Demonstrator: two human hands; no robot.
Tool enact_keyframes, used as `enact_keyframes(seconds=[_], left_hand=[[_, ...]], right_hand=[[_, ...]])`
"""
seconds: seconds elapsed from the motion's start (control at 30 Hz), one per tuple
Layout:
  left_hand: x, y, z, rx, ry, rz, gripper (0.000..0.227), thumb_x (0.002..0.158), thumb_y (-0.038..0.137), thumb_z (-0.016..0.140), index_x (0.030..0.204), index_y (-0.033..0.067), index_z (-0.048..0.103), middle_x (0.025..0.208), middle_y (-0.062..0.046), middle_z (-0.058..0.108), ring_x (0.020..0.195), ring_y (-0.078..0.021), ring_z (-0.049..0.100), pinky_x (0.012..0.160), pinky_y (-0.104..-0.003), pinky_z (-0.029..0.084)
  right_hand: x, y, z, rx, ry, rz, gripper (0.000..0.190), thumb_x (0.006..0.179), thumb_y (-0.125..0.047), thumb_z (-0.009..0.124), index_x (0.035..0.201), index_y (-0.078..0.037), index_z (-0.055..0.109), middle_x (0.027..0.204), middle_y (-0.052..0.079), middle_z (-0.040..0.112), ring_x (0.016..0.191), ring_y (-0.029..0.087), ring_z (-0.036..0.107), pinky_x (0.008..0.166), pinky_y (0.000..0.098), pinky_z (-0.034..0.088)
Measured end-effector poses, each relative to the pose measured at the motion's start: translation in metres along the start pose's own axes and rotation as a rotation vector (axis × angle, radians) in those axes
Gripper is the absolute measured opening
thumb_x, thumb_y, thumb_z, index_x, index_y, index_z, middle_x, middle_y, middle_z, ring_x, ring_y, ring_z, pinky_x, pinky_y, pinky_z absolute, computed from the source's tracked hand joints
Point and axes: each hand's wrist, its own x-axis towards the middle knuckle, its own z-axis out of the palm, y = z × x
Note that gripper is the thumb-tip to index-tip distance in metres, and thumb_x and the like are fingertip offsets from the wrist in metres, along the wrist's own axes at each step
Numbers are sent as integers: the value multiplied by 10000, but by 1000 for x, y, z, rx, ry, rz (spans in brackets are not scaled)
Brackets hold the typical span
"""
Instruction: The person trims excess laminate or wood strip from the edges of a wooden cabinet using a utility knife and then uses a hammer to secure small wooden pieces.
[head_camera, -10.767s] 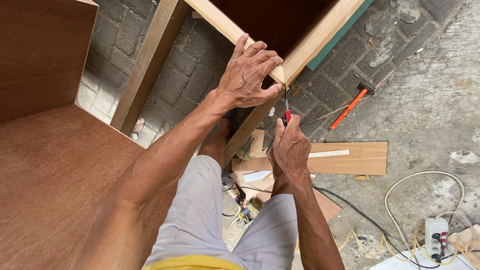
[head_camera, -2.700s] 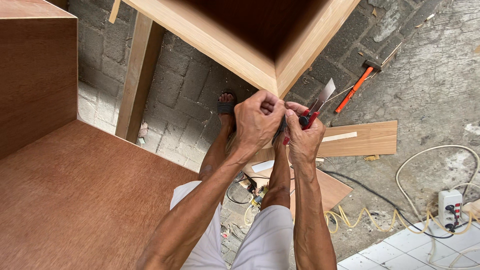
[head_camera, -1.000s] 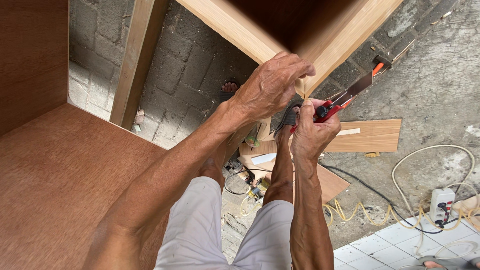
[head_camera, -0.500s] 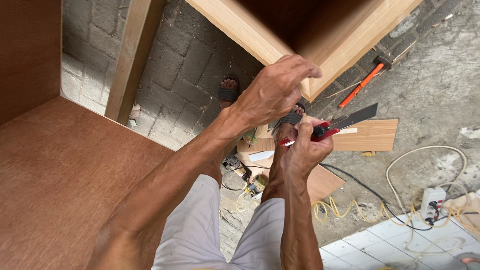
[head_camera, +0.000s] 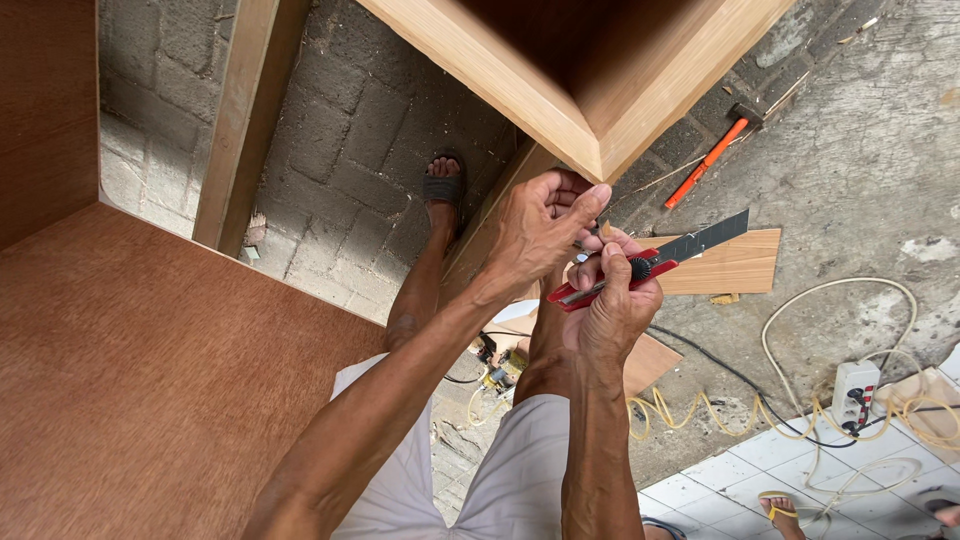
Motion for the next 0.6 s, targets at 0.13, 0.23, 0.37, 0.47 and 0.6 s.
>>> enact_keyframes(seconds=[0.13, 0.23, 0.37, 0.47, 0.6], left_hand=[[9, -9, -3, 28, 30, 48, 389, 915, 339, 769, 1018, -30, 701, 865, -179, 723, 777, -159, 733, 670, -235, 651], [4, -2, -3, 70, 30, 85, 344, 907, 319, 780, 970, -12, 711, 840, -173, 731, 764, -162, 745, 661, -235, 654], [-5, -11, -21, 118, -33, 98, 242, 927, 219, 736, 1016, -5, 712, 828, -142, 716, 742, -126, 711, 645, -213, 645], [-10, -44, -52, 342, -23, 163, 184, 898, 108, 700, 1062, 29, 730, 889, -156, 725, 780, -192, 734, 646, -268, 650], [-24, -54, -72, 496, 105, 202, 132, 913, 150, 735, 1028, 97, 770, 871, -92, 748, 770, -172, 744, 662, -255, 626]], right_hand=[[-5, -8, -1, -52, -14, -12, 143, 943, -20, 660, 1054, 70, 644, 821, 181, 708, 459, 70, 463, 473, 219, 412], [-1, -1, -25, -155, -3, -25, 122, 941, -13, 701, 1021, 67, 658, 803, 166, 708, 459, 61, 479, 460, 209, 421], [17, 12, -70, -375, -6, -93, 135, 927, -72, 793, 895, -14, 675, 668, 106, 640, 399, 83, 489, 384, 201, 395], [20, -13, -54, -533, -104, -151, 126, 977, -119, 762, 989, -17, 690, 739, 120, 663, 433, 76, 495, 415, 202, 422], [45, -39, -20, -646, -331, -243, 153, 1022, -143, 741, 1039, 8, 731, 808, 163, 721, 436, 92, 536, 417, 217, 470]])
